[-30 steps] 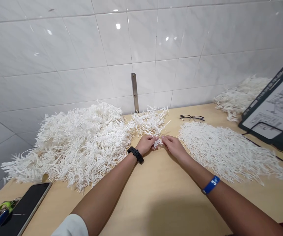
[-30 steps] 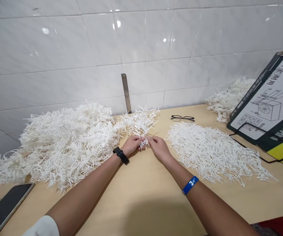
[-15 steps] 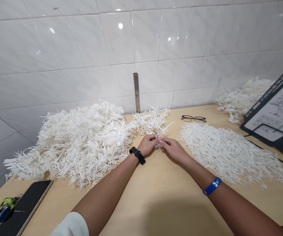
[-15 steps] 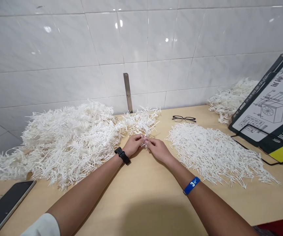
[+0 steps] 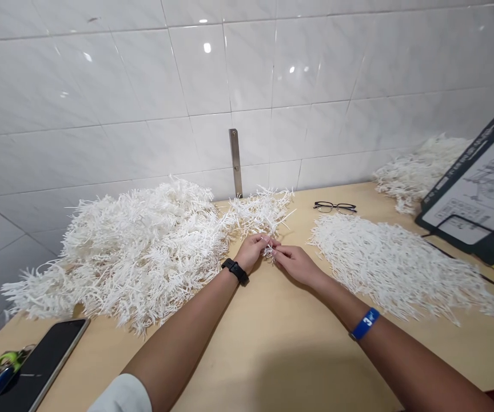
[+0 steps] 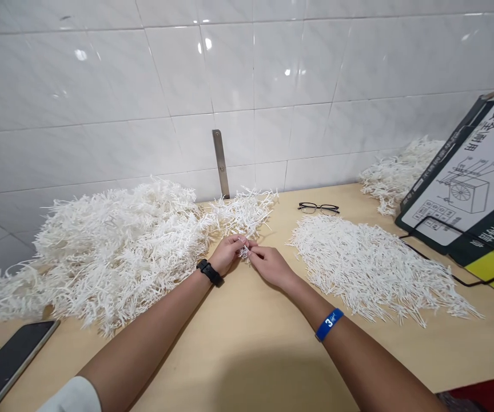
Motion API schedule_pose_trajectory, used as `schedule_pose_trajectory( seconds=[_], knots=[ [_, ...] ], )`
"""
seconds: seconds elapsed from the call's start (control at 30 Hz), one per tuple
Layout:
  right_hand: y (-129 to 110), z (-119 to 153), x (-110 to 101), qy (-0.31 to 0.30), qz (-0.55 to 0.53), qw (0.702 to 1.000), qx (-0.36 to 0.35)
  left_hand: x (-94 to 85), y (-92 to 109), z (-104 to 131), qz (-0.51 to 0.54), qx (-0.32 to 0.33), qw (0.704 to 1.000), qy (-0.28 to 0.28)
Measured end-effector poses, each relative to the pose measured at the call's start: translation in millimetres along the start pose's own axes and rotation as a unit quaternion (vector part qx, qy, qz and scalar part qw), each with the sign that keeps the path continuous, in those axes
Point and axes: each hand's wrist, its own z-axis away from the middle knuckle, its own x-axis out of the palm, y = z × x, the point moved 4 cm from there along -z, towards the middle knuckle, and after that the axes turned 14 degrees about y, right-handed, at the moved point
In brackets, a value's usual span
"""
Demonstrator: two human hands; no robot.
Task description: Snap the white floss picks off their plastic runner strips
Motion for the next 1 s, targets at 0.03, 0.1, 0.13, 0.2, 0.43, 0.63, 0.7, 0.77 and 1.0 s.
schedule_pose_trajectory(
  seconds=[0.03,0.1,0.13,0.2,0.43,0.63,0.7,0.77,1.0],
  knots=[
    [0.7,-0.8,0.3,0.007,-0.001,1.000,0.000,-0.5,0.0,-0.6,0.005,-0.011,1.000,0.005],
    [1.0,-1.9,1.2,0.017,-0.004,1.000,-0.001,-0.7,1.3,-1.0,0.014,-0.027,1.000,0.009],
    [0.5,-2.1,1.7,0.017,-0.008,1.000,-0.002,-0.5,2.3,-0.7,0.019,-0.032,0.999,0.009],
    [-1.9,-2.0,2.4,0.012,-0.017,1.000,-0.005,0.6,4.6,0.8,0.028,-0.038,0.999,0.000],
    [-11.8,1.5,-1.0,-0.025,-0.058,0.998,-0.013,4.7,8.3,4.2,0.003,-0.033,0.999,-0.036],
    [-22.6,7.1,-8.8,-0.003,-0.050,0.995,-0.081,-5.0,8.7,-0.6,0.064,-0.075,0.995,0.025],
    [-22.3,4.6,-18.8,0.062,-0.004,0.993,-0.097,-3.8,6.6,-0.2,0.045,-0.071,0.996,-0.001],
    [-16.1,-1.0,-35.9,0.151,0.043,0.985,-0.077,-4.4,3.5,-0.4,0.032,-0.063,0.998,0.004],
    [6.2,-14.3,-95.3,0.408,0.153,0.900,-0.015,-6.1,0.9,-2.1,0.033,-0.043,0.998,0.024]
  ],
)
